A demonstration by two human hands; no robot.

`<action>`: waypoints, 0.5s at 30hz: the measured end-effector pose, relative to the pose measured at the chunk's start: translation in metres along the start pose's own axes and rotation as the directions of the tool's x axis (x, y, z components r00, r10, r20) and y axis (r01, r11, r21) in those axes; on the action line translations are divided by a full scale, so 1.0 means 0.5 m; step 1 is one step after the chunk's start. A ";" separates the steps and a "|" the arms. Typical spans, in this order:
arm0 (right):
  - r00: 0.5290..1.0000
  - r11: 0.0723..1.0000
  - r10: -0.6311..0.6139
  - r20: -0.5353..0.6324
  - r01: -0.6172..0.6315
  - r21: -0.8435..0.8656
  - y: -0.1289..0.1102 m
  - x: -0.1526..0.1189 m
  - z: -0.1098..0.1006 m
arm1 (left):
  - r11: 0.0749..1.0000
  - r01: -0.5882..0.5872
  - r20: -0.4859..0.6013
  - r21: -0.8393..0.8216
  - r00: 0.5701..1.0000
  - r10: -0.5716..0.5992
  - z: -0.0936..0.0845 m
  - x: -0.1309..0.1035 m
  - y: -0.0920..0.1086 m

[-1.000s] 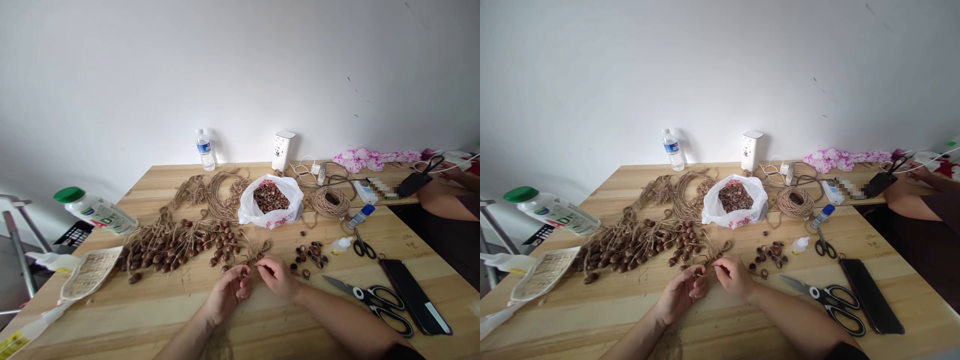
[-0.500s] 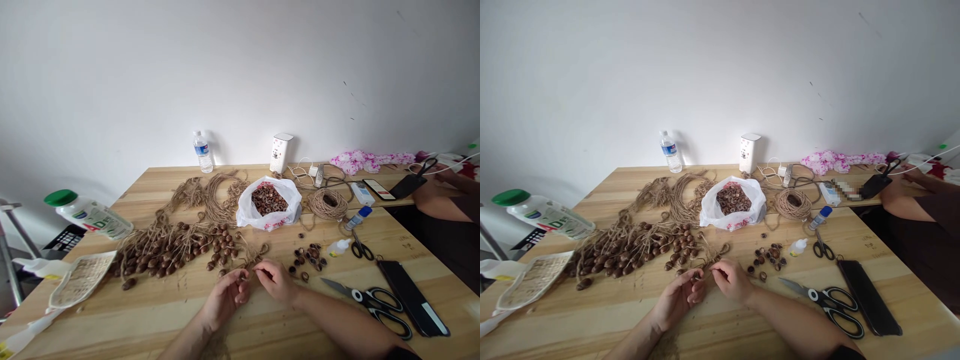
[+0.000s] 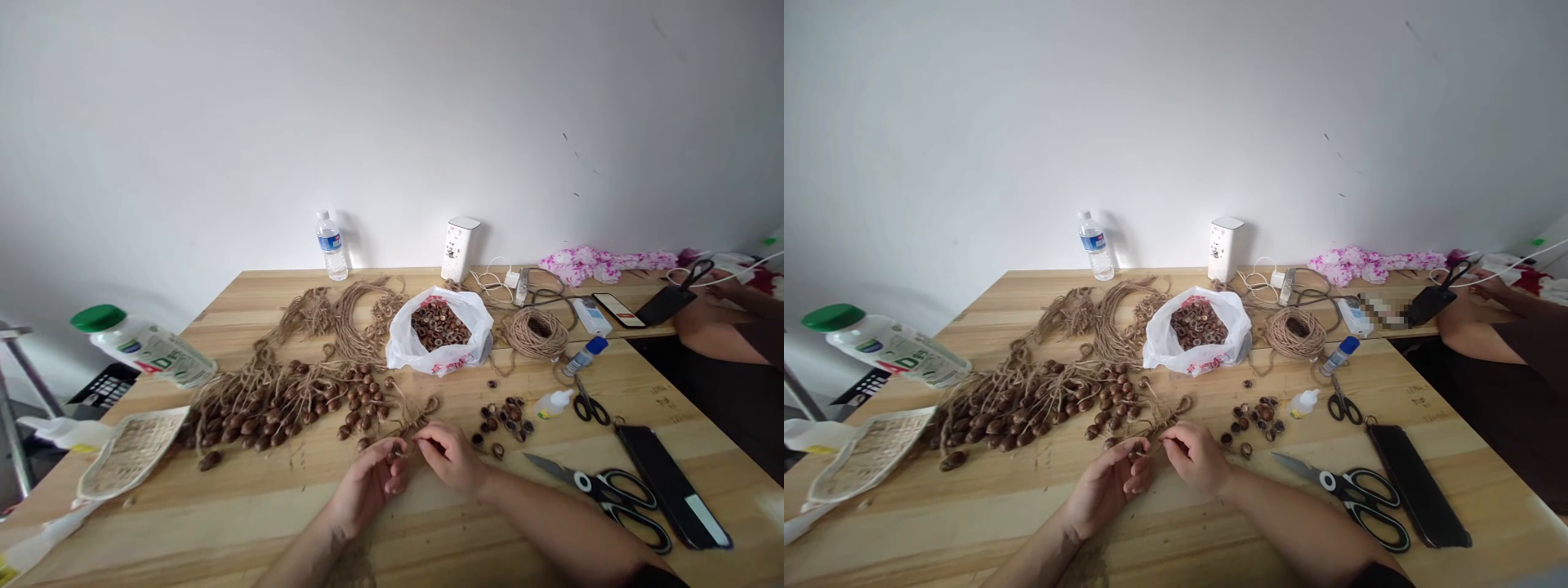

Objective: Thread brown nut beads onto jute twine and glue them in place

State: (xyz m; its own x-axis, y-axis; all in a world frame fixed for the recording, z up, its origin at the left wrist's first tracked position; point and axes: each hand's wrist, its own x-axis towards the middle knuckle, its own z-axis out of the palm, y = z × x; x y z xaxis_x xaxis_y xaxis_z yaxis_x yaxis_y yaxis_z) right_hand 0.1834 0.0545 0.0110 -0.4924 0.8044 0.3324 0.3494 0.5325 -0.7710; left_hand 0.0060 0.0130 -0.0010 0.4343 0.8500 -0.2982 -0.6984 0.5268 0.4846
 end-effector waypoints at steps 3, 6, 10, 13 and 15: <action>1.000 1.000 0.002 -0.002 -0.002 0.001 0.002 -0.001 0.001 | 1.000 -0.002 0.001 0.007 1.000 0.002 0.002 0.000 0.001; 1.000 1.000 -0.001 -0.003 0.001 -0.008 0.001 -0.001 0.000 | 1.000 -0.006 0.012 0.002 1.000 0.006 0.002 0.000 0.001; 1.000 1.000 -0.005 -0.007 0.004 -0.018 0.000 -0.001 0.001 | 1.000 -0.003 0.010 -0.007 1.000 0.003 -0.001 0.001 0.000; 1.000 1.000 -0.020 -0.013 0.019 -0.016 0.003 -0.001 0.002 | 1.000 0.003 0.007 -0.002 1.000 -0.003 -0.001 -0.001 0.001; 1.000 1.000 -0.023 -0.017 0.022 -0.015 0.005 -0.001 0.003 | 1.000 0.007 0.010 -0.001 1.000 -0.007 0.001 -0.002 0.003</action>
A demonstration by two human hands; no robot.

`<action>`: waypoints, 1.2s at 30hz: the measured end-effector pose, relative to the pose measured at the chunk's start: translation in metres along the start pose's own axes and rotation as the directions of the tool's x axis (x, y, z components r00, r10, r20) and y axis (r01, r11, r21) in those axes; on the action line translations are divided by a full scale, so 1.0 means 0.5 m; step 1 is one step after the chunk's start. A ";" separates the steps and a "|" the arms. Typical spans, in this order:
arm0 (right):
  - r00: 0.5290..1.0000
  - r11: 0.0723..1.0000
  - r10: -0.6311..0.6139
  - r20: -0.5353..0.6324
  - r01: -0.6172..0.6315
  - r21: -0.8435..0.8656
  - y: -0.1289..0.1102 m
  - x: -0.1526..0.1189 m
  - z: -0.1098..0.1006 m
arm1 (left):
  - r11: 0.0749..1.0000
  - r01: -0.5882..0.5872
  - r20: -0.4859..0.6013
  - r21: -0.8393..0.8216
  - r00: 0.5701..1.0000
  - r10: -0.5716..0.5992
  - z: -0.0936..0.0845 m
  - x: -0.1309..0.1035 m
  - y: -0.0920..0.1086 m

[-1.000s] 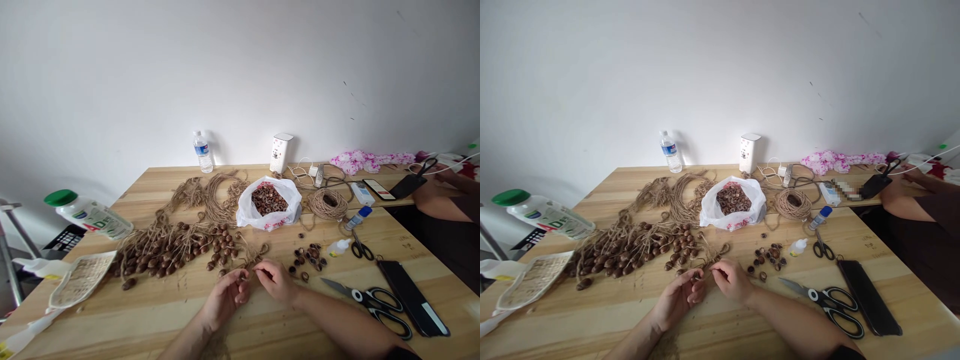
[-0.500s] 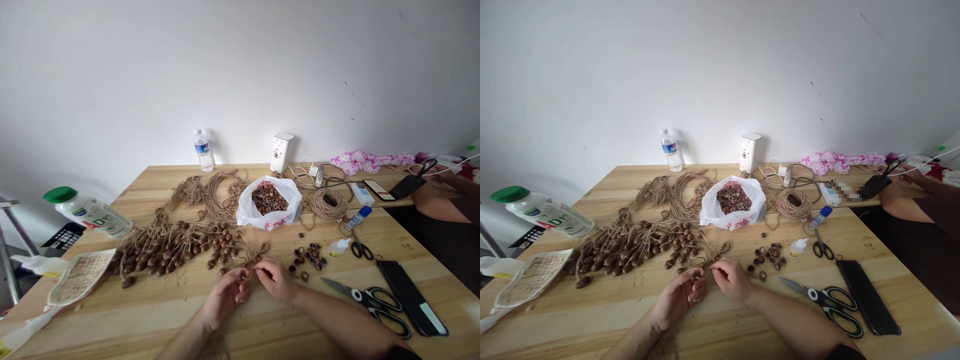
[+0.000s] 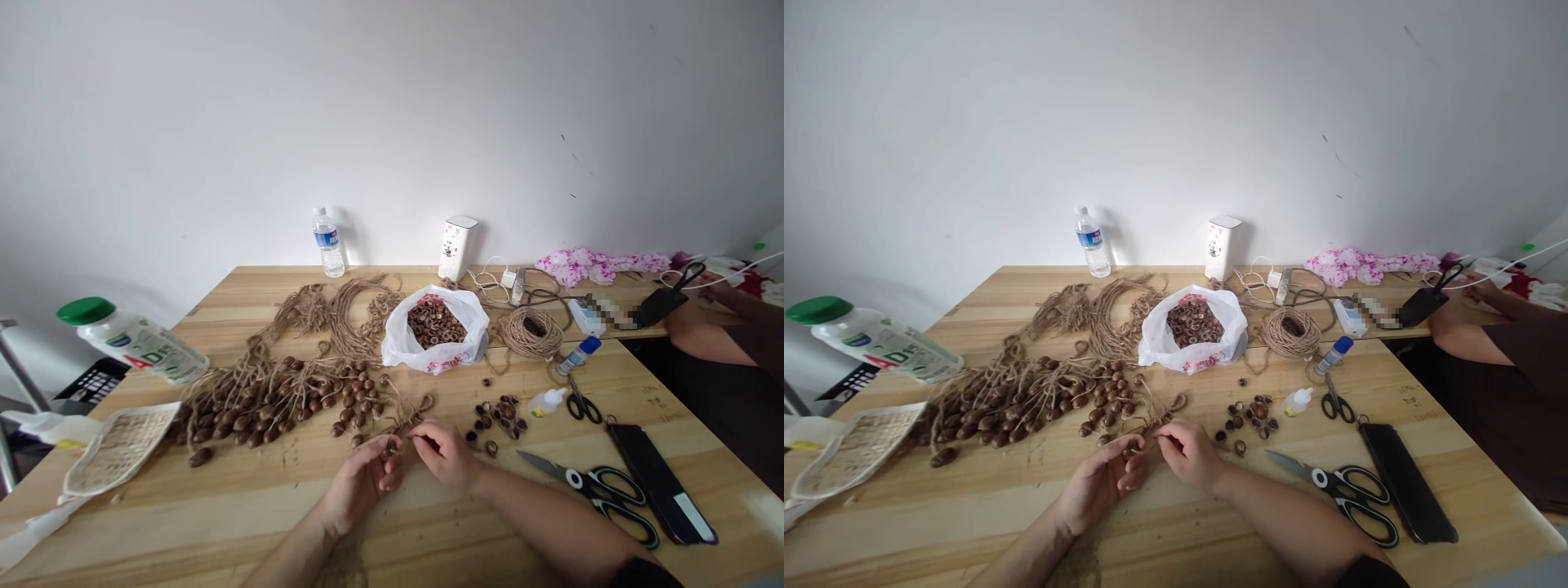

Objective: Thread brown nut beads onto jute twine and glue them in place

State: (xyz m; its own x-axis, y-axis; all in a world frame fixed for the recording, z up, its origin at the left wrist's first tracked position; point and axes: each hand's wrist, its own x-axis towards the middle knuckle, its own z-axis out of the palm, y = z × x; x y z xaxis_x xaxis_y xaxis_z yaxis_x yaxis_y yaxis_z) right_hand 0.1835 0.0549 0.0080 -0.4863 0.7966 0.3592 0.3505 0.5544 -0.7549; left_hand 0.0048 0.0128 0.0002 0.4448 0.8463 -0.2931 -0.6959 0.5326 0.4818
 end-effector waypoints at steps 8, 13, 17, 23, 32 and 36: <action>1.000 1.000 -0.006 0.013 0.006 -0.011 0.003 0.001 -0.001 | 1.000 -0.019 0.018 0.000 1.000 0.019 0.005 0.003 0.005; 1.000 1.000 -0.004 0.028 0.004 -0.005 0.002 0.002 -0.002 | 1.000 -0.021 0.015 -0.016 1.000 0.021 0.010 0.001 0.007; 0.999 1.000 -0.007 0.032 0.008 -0.010 0.002 0.002 -0.002 | 1.000 -0.024 0.004 -0.016 1.000 0.024 0.014 -0.001 0.009; 0.999 1.000 -0.022 0.041 0.022 -0.013 0.004 0.002 -0.001 | 1.000 -0.016 -0.007 -0.019 1.000 0.016 0.013 -0.002 0.010; 0.999 0.999 -0.024 0.048 0.026 -0.025 0.006 0.000 0.002 | 0.999 -0.019 0.015 -0.027 1.000 0.019 0.010 -0.001 0.008; 0.999 0.999 -0.023 0.039 0.024 -0.030 0.006 0.001 0.002 | 0.999 -0.029 0.032 -0.027 0.999 0.030 0.010 0.000 0.007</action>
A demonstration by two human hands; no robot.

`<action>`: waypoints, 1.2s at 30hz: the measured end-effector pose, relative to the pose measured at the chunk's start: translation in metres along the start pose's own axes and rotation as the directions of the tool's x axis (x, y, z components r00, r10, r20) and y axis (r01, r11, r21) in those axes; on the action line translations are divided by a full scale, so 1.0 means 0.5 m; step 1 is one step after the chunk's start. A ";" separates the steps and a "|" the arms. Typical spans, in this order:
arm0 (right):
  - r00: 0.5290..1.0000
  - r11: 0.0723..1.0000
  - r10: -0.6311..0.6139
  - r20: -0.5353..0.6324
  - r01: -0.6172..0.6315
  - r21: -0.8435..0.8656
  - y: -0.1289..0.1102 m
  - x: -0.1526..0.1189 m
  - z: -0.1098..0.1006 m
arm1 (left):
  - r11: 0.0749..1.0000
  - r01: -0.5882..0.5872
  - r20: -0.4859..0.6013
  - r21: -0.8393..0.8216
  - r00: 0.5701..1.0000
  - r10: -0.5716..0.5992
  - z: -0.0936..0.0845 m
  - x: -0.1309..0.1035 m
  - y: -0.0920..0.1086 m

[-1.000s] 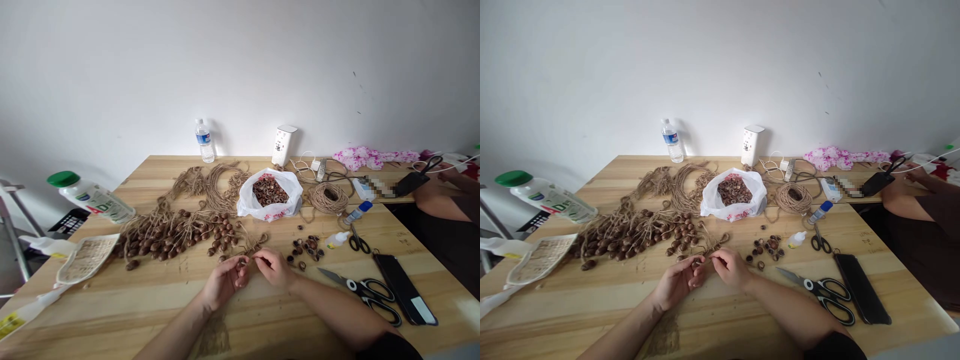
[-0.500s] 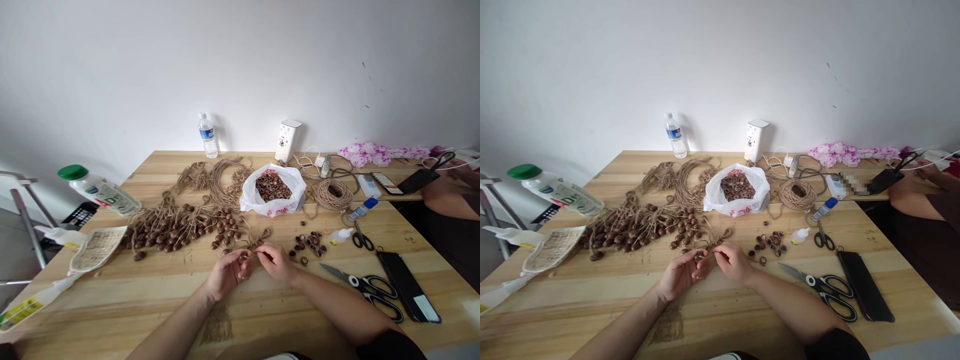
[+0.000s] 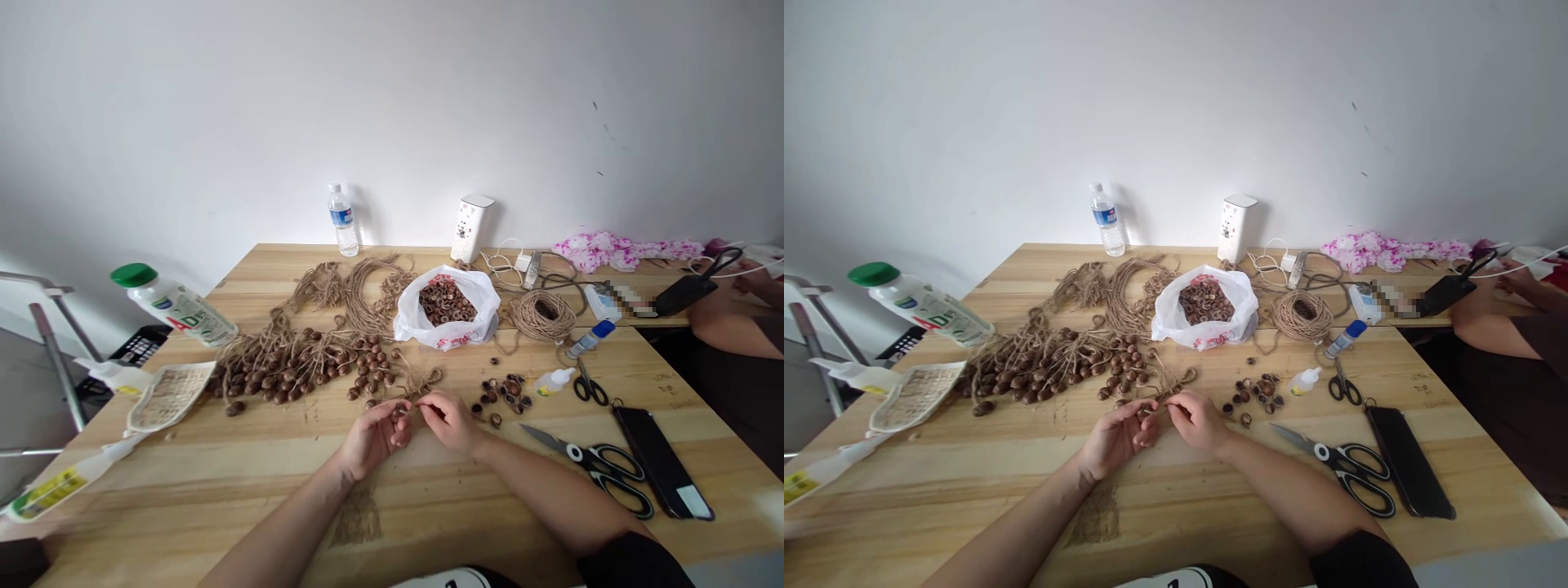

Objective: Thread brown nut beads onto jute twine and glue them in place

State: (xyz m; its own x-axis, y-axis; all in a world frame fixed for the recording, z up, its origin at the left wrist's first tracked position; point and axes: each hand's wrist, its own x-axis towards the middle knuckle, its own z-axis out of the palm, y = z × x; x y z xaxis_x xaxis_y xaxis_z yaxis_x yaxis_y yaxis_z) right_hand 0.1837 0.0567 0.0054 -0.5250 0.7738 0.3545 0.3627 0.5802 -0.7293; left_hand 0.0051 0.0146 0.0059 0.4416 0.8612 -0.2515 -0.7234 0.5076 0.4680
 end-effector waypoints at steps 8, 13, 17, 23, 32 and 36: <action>1.000 1.000 -0.021 -0.012 0.021 -0.014 0.001 0.001 0.002 | 1.000 0.013 0.001 0.000 1.000 -0.013 0.000 0.000 0.002; 0.999 0.999 -0.038 -0.012 0.038 -0.012 0.008 0.000 0.005 | 0.999 0.024 0.003 -0.021 1.000 -0.024 -0.002 -0.001 0.001; 0.999 0.999 -0.047 -0.007 0.047 -0.023 0.010 0.000 0.006 | 1.000 0.014 -0.009 -0.019 1.000 -0.014 -0.006 -0.001 -0.002; 0.999 0.998 -0.047 0.002 0.047 -0.032 0.006 0.002 0.004 | 1.000 0.010 -0.037 0.012 0.999 -0.010 0.000 -0.002 -0.003; 0.999 0.998 -0.053 -0.001 0.053 -0.026 0.005 0.002 0.004 | 0.999 -0.043 -0.057 0.010 0.997 0.043 0.007 -0.001 -0.003; 0.999 0.998 -0.050 0.009 0.050 -0.027 0.005 0.003 0.003 | 0.996 -0.043 -0.064 0.082 0.997 0.049 0.007 0.001 -0.010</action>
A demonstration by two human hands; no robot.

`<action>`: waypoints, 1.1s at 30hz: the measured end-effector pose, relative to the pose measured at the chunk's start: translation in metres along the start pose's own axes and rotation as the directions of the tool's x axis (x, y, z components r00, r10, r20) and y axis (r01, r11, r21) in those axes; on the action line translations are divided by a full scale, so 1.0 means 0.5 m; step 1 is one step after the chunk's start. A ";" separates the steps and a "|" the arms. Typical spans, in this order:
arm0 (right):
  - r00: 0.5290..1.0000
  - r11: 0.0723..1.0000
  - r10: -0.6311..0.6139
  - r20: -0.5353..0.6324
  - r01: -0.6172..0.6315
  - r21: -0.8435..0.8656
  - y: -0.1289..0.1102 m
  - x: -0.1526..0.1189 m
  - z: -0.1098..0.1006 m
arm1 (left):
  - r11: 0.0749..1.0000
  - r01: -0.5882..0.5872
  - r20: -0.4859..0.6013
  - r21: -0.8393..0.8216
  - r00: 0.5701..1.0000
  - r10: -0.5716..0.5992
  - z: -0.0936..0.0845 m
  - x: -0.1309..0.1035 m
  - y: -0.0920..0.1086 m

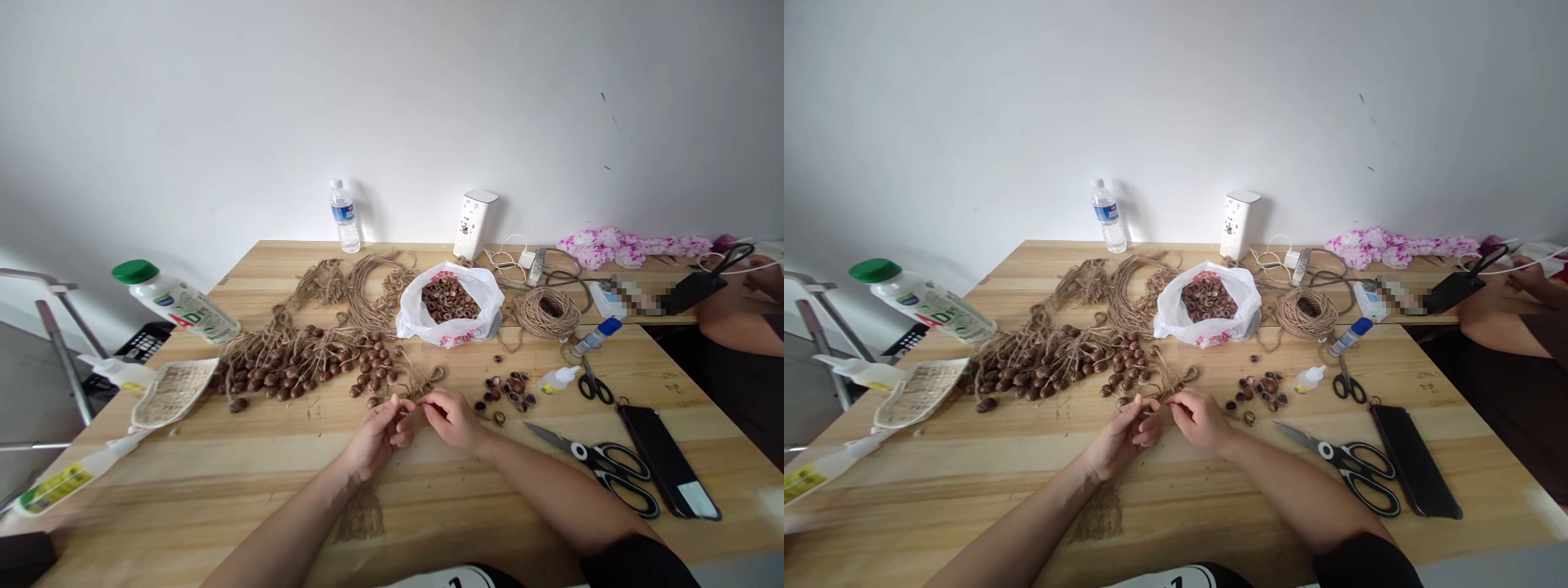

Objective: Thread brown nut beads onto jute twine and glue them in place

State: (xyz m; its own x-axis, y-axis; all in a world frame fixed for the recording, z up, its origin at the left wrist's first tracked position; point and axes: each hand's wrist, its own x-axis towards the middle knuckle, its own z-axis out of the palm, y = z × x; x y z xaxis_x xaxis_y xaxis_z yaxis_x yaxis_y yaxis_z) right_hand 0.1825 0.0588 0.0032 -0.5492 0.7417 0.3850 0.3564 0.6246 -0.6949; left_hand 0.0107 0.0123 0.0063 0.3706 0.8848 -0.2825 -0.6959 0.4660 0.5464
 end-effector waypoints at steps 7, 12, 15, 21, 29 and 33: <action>1.000 1.000 0.015 0.008 -0.015 0.004 -0.001 -0.003 0.000 | 0.999 0.049 0.063 -0.010 0.997 -0.049 0.003 -0.003 0.005; 1.000 1.000 0.003 0.006 -0.003 0.004 -0.002 -0.002 0.000 | 1.000 0.007 0.084 0.017 0.996 -0.008 -0.008 -0.003 0.002; 1.000 1.000 -0.003 0.005 0.003 0.008 0.000 -0.002 0.000 | 1.000 0.010 0.080 -0.004 0.997 -0.009 -0.014 -0.002 -0.002; 1.000 1.000 -0.008 0.005 0.008 0.004 0.004 -0.003 0.002 | 1.000 -0.013 0.054 -0.013 0.998 0.014 -0.009 -0.002 -0.001; 1.000 1.000 0.007 0.007 -0.007 0.016 0.000 -0.001 0.001 | 1.000 -0.026 0.033 -0.008 0.999 0.027 -0.004 -0.003 0.000; 1.000 1.000 0.008 0.011 -0.008 0.009 0.001 -0.002 0.001 | 0.999 -0.034 0.020 -0.008 0.999 0.034 -0.004 -0.003 -0.001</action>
State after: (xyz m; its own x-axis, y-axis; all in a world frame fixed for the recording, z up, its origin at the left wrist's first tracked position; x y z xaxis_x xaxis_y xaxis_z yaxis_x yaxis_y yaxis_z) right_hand 0.1831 0.0584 0.0021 -0.5550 0.7438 0.3724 0.3541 0.6163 -0.7034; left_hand 0.0093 0.0105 0.0048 0.3592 0.8998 -0.2478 -0.7126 0.4359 0.5497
